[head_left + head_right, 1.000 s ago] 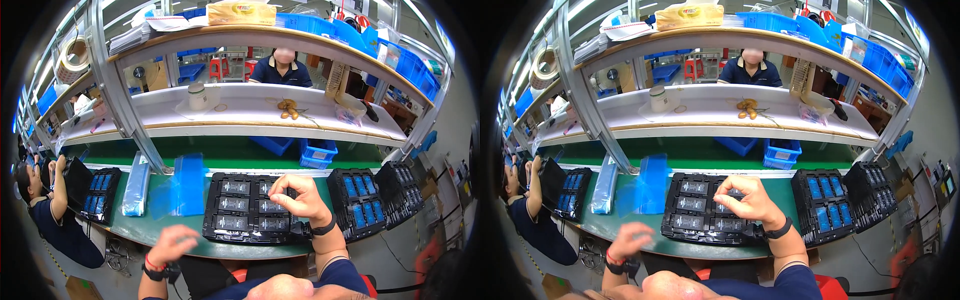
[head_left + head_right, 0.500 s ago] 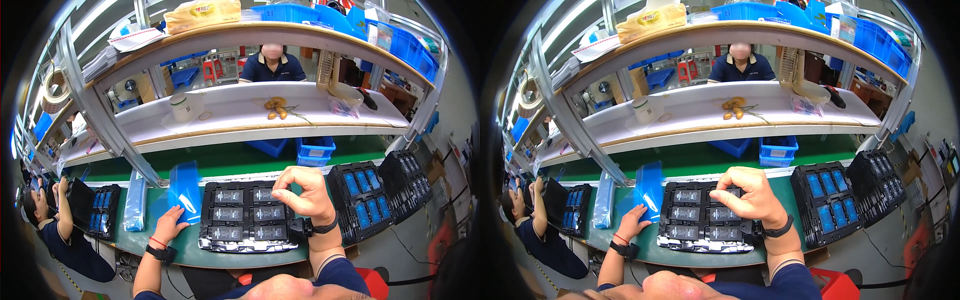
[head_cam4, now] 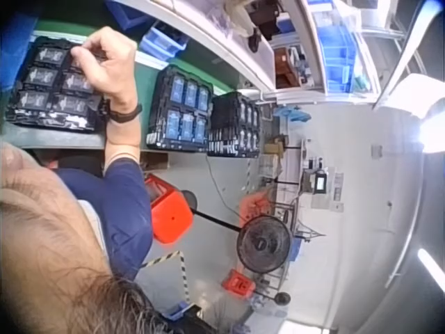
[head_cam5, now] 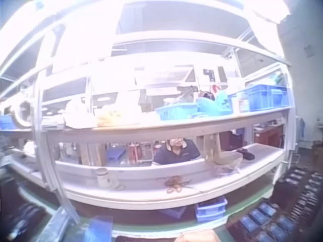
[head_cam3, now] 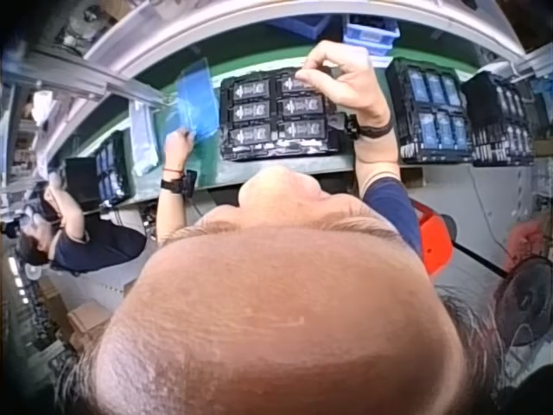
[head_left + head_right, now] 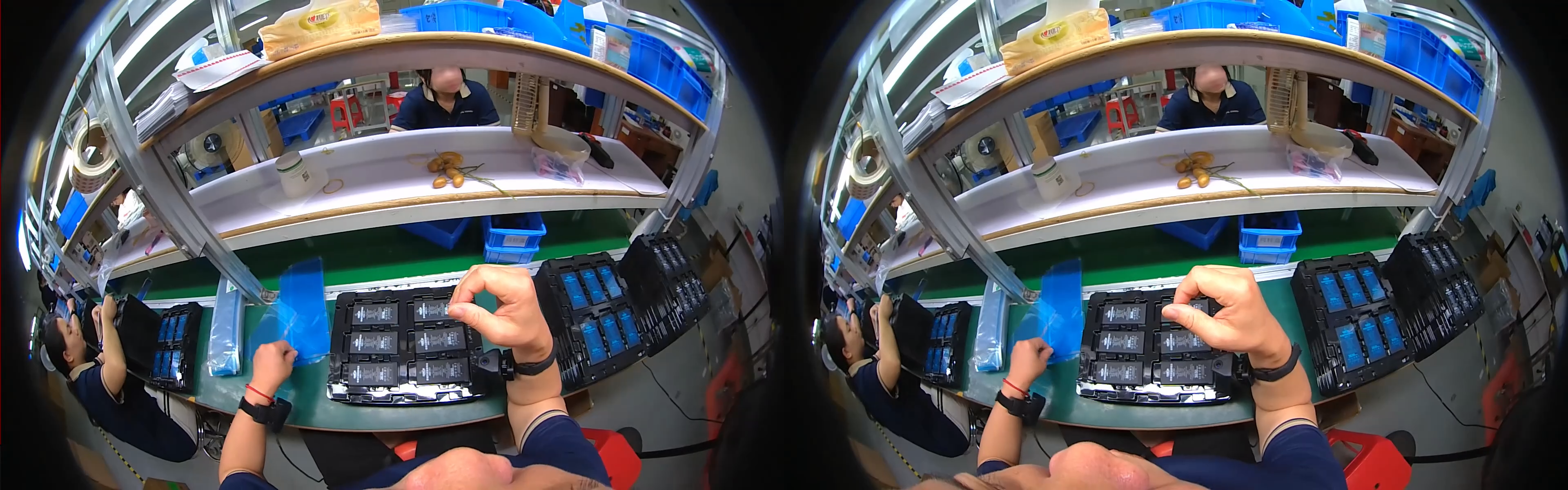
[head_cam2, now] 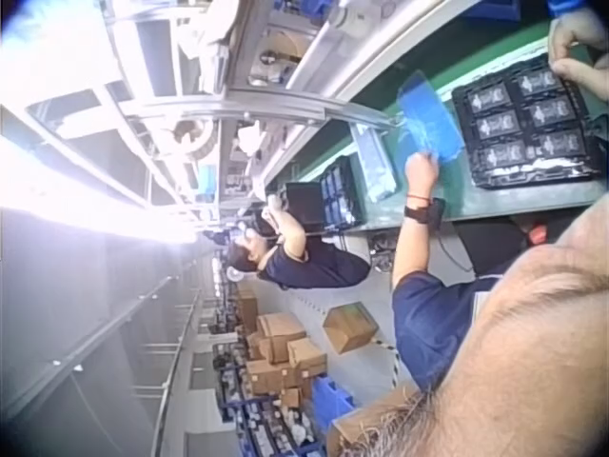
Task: The recorder is placing small components into a tray and applying blue protective films or adhesive strips to them on an assembly line.
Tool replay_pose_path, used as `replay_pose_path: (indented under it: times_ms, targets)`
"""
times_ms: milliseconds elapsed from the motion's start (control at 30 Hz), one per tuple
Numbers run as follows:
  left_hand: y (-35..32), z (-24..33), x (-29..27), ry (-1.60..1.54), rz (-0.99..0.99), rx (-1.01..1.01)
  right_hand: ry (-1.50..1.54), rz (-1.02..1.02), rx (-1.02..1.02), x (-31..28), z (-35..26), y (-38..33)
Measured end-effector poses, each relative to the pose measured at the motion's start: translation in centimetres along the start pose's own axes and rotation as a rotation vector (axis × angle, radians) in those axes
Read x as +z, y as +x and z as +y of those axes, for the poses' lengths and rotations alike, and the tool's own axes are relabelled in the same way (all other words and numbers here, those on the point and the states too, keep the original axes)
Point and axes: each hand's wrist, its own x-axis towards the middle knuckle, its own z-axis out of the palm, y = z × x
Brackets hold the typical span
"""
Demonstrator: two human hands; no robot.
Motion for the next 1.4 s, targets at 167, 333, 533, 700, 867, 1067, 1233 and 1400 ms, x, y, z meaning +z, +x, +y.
replay_pose_path:
  times_ms: [167, 333, 533, 700, 867, 1067, 1233, 1400]
  targets:
    - [3.6, -0.9, -4.5, -0.49, 0.11, -0.27, 0.018, -0.021, 0.025, 0.4, -0.1, 0.3]
    - [7.2, 8.6, -8.9, -0.97, 0.049, -0.135, 0.0, -0.339, 0.092, 2.1, 0.6, 0.5]
    - [8.3, 16.6, -5.4, -1.451, 0.086, 0.109, -0.237, -0.376, 0.256, 5.2, 1.4, 0.5]
    - [9.6, 17.1, -2.4, -1.638, 0.14, 0.039, 0.033, -0.11, 0.379, 6.3, 3.7, 0.1]
    - [10.5, 16.4, -1.1, -1.757, 0.148, -0.069, -0.019, -0.079, 0.274, 6.1, 5.6, 0.3]
    - [10.0, 16.4, -1.1, -1.703, -0.104, 0.241, 0.456, 0.188, 0.573, 5.8, 5.5, 0.6]
    - [9.1, 17.0, -0.8, -1.492, -0.22, 0.276, 0.43, 0.222, 0.51, 6.3, 5.8, 0.4]
    - [9.5, 16.5, -0.9, -1.514, -0.141, 0.192, -0.004, -0.011, 0.273, 5.7, 5.0, 0.7]
